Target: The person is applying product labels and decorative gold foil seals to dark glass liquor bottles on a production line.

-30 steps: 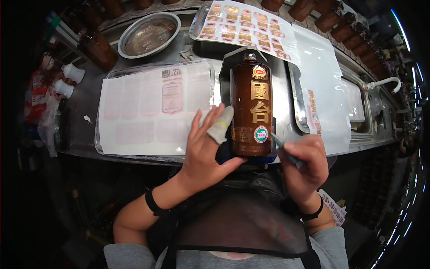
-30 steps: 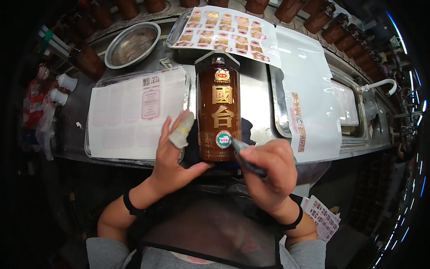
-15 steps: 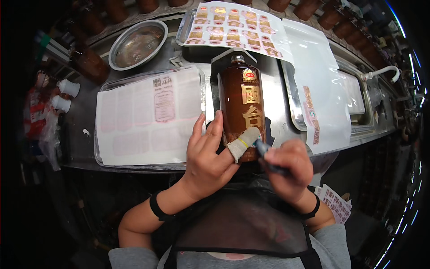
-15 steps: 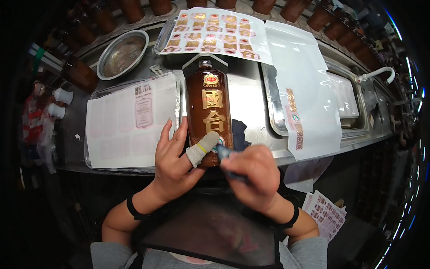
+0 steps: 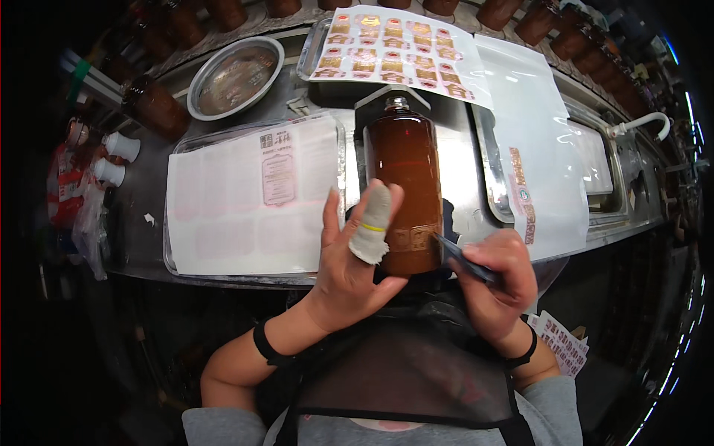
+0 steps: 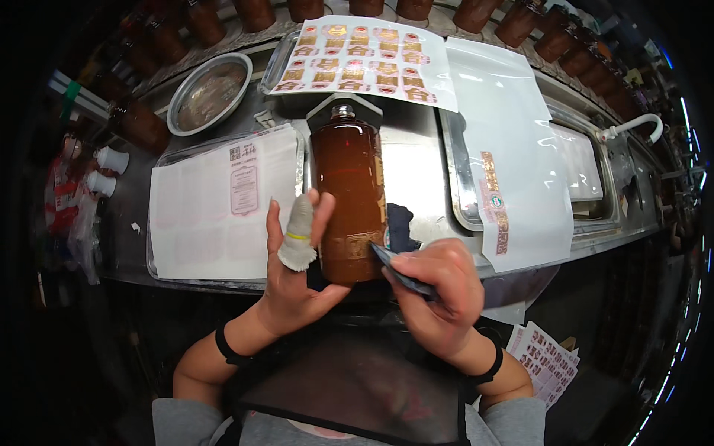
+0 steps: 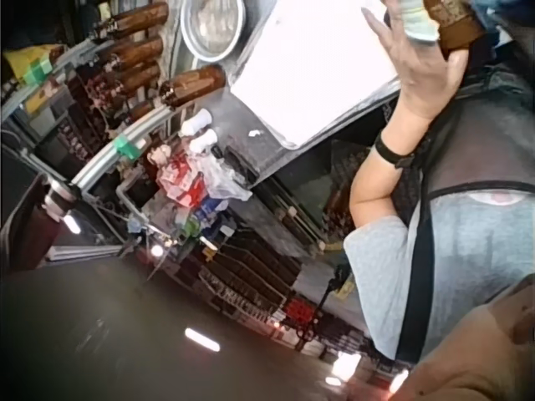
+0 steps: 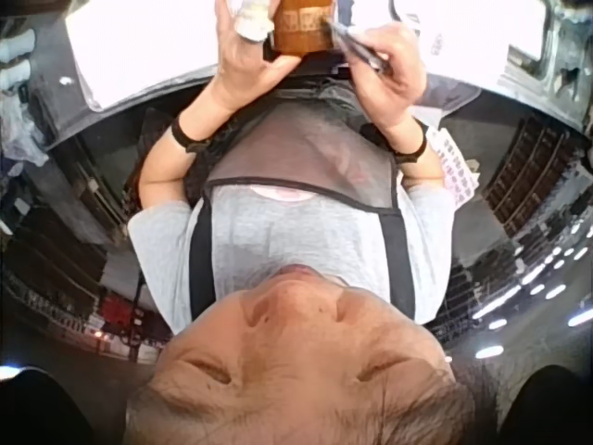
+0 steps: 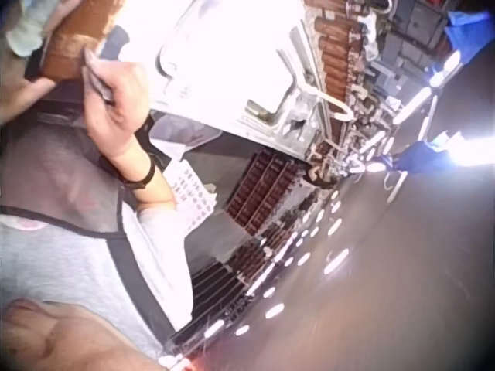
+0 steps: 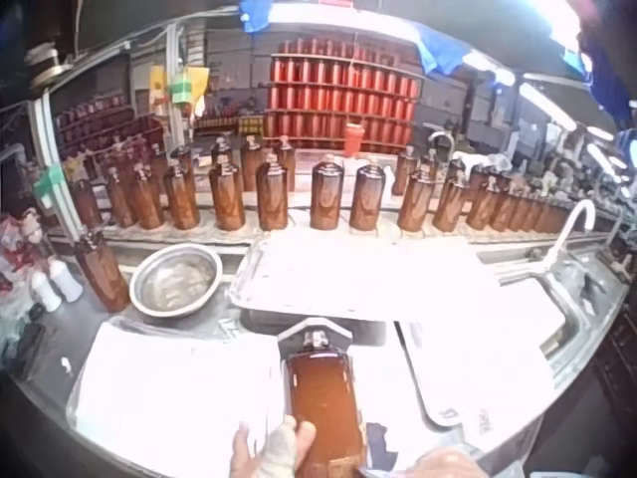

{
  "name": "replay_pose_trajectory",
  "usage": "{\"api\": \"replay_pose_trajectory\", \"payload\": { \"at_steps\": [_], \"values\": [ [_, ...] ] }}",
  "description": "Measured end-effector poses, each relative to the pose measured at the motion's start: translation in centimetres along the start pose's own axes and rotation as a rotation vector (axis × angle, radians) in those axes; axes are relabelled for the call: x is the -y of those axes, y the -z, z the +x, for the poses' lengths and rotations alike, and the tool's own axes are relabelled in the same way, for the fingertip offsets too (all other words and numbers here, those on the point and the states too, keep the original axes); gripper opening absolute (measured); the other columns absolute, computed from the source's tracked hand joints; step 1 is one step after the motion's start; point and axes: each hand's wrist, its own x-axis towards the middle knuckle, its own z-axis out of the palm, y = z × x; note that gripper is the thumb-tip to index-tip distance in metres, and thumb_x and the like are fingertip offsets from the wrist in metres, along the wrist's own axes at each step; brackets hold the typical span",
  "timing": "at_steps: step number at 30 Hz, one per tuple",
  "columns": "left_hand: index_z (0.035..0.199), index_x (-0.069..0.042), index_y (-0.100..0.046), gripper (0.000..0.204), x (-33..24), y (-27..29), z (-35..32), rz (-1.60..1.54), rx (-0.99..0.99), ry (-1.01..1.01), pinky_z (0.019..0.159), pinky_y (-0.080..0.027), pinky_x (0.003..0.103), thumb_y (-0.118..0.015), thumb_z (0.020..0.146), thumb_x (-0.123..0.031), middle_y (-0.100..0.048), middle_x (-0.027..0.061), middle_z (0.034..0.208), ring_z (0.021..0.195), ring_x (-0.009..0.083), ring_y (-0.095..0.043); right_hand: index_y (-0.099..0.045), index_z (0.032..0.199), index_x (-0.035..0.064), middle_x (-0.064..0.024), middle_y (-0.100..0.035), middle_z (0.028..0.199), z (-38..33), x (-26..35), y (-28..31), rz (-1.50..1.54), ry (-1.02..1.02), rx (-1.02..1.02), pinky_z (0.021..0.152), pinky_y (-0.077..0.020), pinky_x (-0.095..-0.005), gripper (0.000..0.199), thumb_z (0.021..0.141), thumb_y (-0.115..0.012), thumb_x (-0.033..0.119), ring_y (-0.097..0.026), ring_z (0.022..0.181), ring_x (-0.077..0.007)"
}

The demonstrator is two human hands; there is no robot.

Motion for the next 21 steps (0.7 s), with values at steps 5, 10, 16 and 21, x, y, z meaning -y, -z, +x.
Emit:
{"api": "replay_pose_trajectory", "payload": {
  "at_steps": [5,10,16,21],
  "values": [
    [0.148,0.000,-0.031,0.092,1.2,1.3,-0.4,0.005,0.078,-0.014,0.117,-0.010,0.057,-0.075,0.068,-0.013,-0.040,0.0153,0.152,0.144,0.0325,-0.032,-0.068,0.099,0.0043,-0.0079,-0.066,0.084,0.3,3.1,-0.9,0.203,0.098,0.302,0.061,-0.0461,-0.0338,0.036,0.066,-0.075,-0.009,-0.059,0.068,-0.0249],
    [0.146,0.003,-0.033,0.090,-0.7,1.1,1.5,-0.112,0.156,-0.187,0.114,-0.019,0.059,-0.069,0.064,-0.004,-0.044,0.0170,0.148,0.143,0.0358,-0.034,-0.065,0.095,0.0057,-0.0082,-0.065,0.082,-0.6,4.0,-0.9,-0.058,0.033,0.150,0.062,-0.0449,-0.0345,0.035,0.066,-0.075,-0.010,-0.058,0.069,-0.0243],
    [0.147,-0.001,-0.031,0.090,0.2,3.4,-1.4,-0.036,0.122,-0.088,0.114,-0.021,0.061,-0.072,0.068,-0.006,-0.037,0.0152,0.153,0.145,0.0354,-0.028,-0.065,0.091,0.0049,-0.0085,-0.064,0.079,0.5,5.1,-1.5,-0.090,0.029,0.127,0.063,-0.0452,-0.0331,0.032,0.064,-0.077,-0.007,-0.059,0.067,-0.0256],
    [0.149,-0.001,-0.029,0.093,-0.9,4.8,1.4,-0.054,0.230,-0.165,0.115,-0.022,0.058,-0.077,0.071,-0.013,-0.036,0.0150,0.154,0.146,0.0358,-0.025,-0.065,0.092,0.0027,-0.0086,-0.062,0.079,0.7,6.0,-0.4,0.055,0.021,0.206,0.063,-0.0473,-0.0317,0.028,0.069,-0.076,-0.007,-0.060,0.069,-0.0218]
  ]
}}
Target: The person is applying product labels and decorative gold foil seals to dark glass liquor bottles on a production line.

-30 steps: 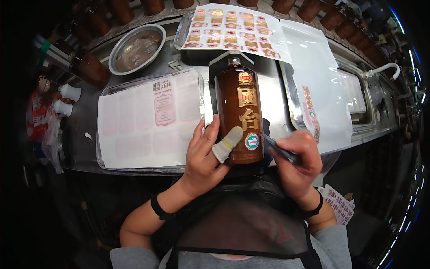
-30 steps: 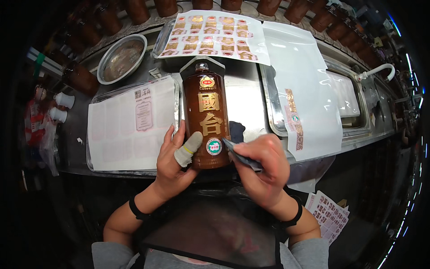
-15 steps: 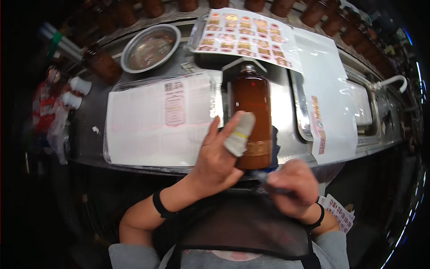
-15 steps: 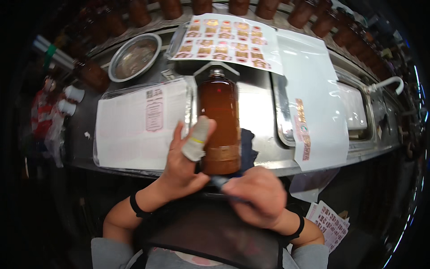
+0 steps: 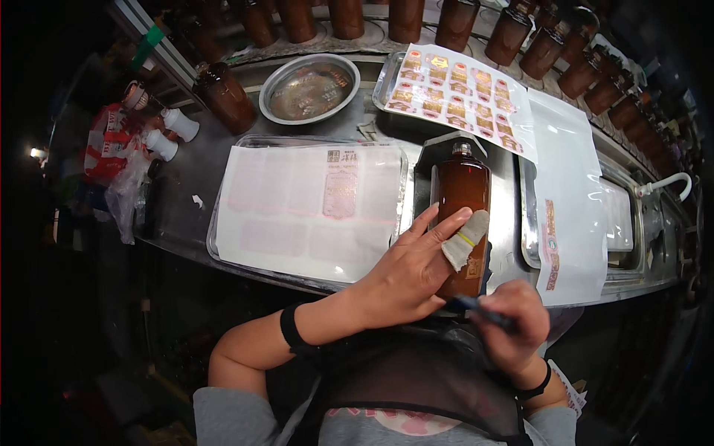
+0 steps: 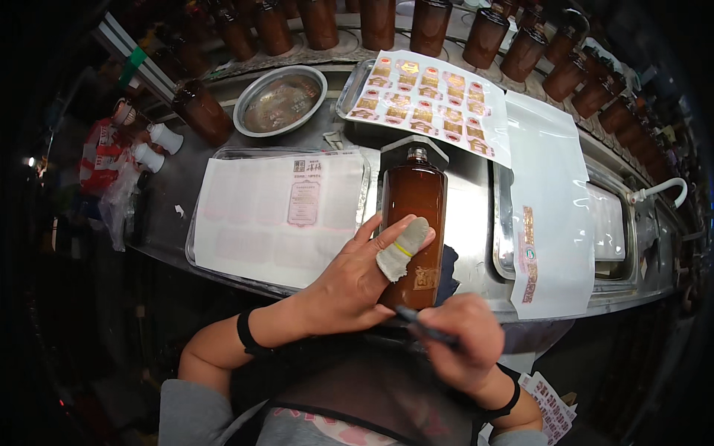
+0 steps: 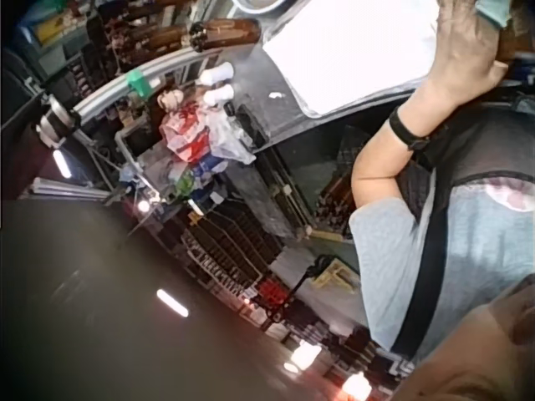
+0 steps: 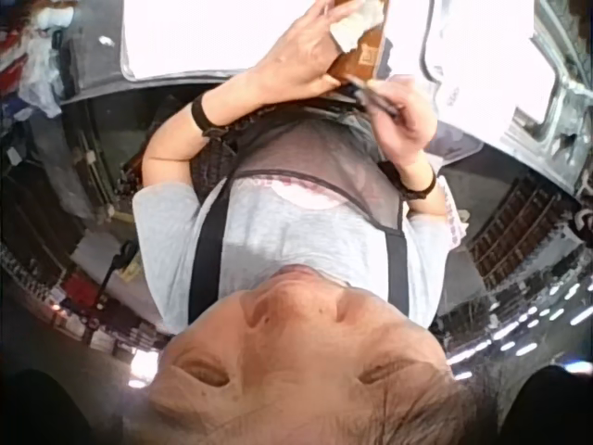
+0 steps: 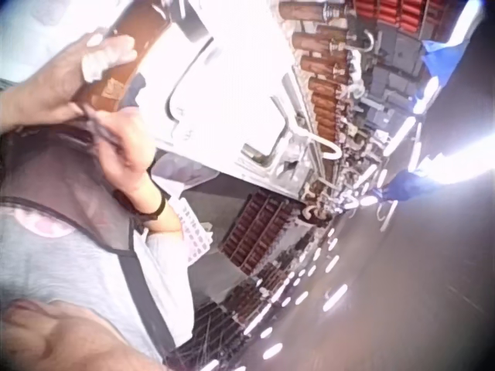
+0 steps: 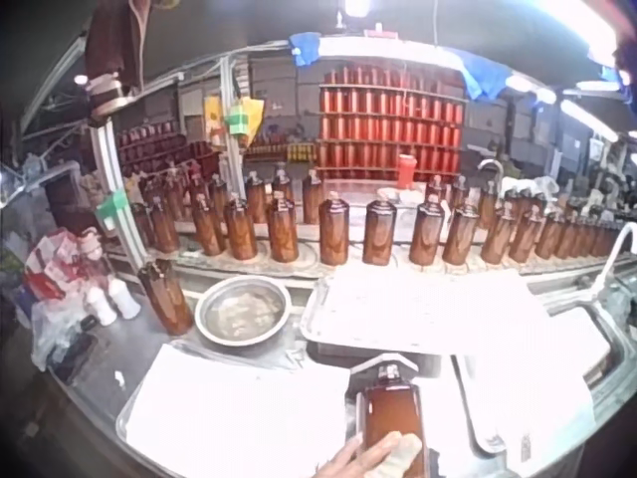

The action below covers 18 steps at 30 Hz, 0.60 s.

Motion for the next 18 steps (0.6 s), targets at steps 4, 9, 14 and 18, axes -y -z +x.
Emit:
{"api": "replay_pose_trajectory", "payload": {
  "at_steps": [4,9,14,18],
  "values": [
    [0.148,-0.003,-0.034,0.095,1.2,3.3,0.7,-0.182,-0.094,0.151,0.116,-0.026,0.046,-0.084,0.073,-0.034,-0.041,0.0224,0.147,0.138,0.0363,-0.039,-0.061,0.098,0.0015,-0.0023,-0.058,0.095,-1.2,-1.6,2.3,0.183,-0.571,-0.356,0.076,-0.0453,-0.0224,0.024,0.079,-0.076,0.000,-0.056,0.084,-0.0093],
    [0.096,-0.005,-0.058,0.031,10.8,6.8,-1.2,0.194,-0.308,0.678,0.066,-0.051,0.041,-0.078,0.075,-0.015,-0.067,0.0079,0.076,0.072,0.0303,-0.067,-0.060,0.098,0.0016,-0.0026,-0.057,0.098,-2.0,-1.9,2.1,0.360,-0.703,-0.391,0.081,-0.0451,-0.0224,0.025,0.079,-0.077,0.002,-0.055,0.088,-0.0088],
    [0.100,-0.004,-0.056,0.039,16.3,8.5,-0.4,0.560,-0.196,0.565,0.075,-0.047,0.041,-0.079,0.070,-0.015,-0.060,0.0091,0.088,0.086,0.0305,-0.060,-0.060,0.097,0.0012,-0.0034,-0.057,0.094,-0.3,-0.2,2.4,0.300,-0.632,-0.385,0.080,-0.0452,-0.0231,0.025,0.078,-0.077,0.002,-0.056,0.086,-0.0099],
    [0.093,-0.003,-0.052,0.039,17.1,8.5,0.2,0.478,-0.196,0.573,0.076,-0.046,0.042,-0.079,0.069,-0.017,-0.058,0.0104,0.091,0.091,0.0309,-0.057,-0.059,0.094,0.0010,-0.0045,-0.057,0.091,0.4,0.2,2.7,0.252,-0.581,-0.382,0.079,-0.0443,-0.0230,0.023,0.077,-0.075,-0.001,-0.056,0.085,-0.0112]
  ]
}}
